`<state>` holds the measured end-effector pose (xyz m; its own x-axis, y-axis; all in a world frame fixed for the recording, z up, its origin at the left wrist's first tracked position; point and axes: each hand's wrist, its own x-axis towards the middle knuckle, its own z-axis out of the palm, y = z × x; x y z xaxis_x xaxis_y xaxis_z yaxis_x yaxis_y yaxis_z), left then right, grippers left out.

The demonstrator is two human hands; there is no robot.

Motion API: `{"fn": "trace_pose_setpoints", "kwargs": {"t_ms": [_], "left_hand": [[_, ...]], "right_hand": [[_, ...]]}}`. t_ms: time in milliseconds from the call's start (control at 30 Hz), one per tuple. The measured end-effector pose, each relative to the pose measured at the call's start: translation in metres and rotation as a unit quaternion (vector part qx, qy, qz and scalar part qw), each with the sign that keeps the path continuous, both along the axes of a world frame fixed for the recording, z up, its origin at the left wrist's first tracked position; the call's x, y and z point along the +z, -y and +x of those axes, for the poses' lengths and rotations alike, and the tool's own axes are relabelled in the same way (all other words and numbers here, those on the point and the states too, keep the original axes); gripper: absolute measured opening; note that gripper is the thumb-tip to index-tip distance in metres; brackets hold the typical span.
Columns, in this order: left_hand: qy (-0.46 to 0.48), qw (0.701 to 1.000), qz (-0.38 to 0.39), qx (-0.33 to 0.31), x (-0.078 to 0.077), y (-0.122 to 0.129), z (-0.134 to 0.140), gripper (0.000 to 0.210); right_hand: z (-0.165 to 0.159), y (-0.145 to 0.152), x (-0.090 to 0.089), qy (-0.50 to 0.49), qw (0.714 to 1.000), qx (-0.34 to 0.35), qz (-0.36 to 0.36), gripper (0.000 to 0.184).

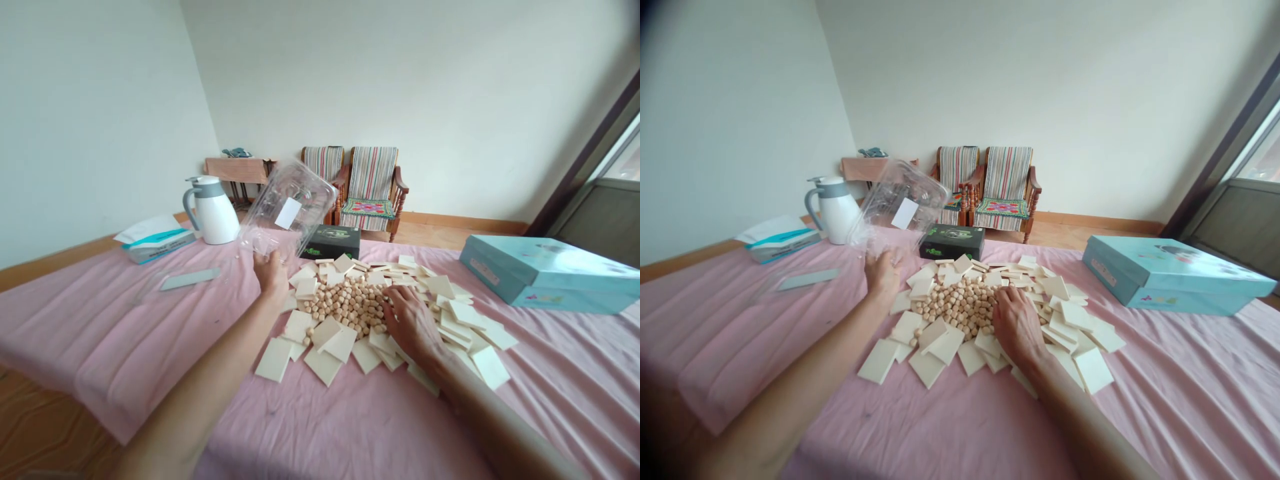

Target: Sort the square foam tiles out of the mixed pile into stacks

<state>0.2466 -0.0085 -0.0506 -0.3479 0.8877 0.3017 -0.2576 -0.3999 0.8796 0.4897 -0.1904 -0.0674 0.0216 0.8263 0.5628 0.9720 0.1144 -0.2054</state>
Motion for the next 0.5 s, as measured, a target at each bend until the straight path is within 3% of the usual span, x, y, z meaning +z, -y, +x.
{"fn": "trace_pose_setpoints", "kwargs": {"t_ms": [100, 200, 267, 400, 500], "left_hand": [[0.092, 0.989, -0.115, 0.025, 0.012, -0.017, -0.024, 0.065], [0.104, 0.980, -0.166, 0.046, 0.019, -0.031, -0.047, 0.039], [0.108, 0.973, -0.199, 0.050, 0.020, -0.039, -0.059, 0.034], [0.089, 0.966, -0.238, 0.042, 0.023, -0.049, -0.073, 0.036], [0.046, 0.974, -0.219, 0.021, 0.024, -0.046, -0.078, 0.035]], "right_hand": [[0.001, 0.000, -0.002, 0.005, 1.000, 0.012, 0.002, 0.019], [0.001, 0.000, -0.003, 0.005, 1.000, 0.020, 0.006, 0.019], [0.001, 0.000, -0.003, 0.004, 1.000, 0.024, 0.007, 0.019], [0.001, 0.000, -0.003, 0.007, 1.000, 0.026, -0.001, 0.020], [0.001, 0.000, -0.002, 0.012, 1.000, 0.026, -0.003, 0.020]]}}
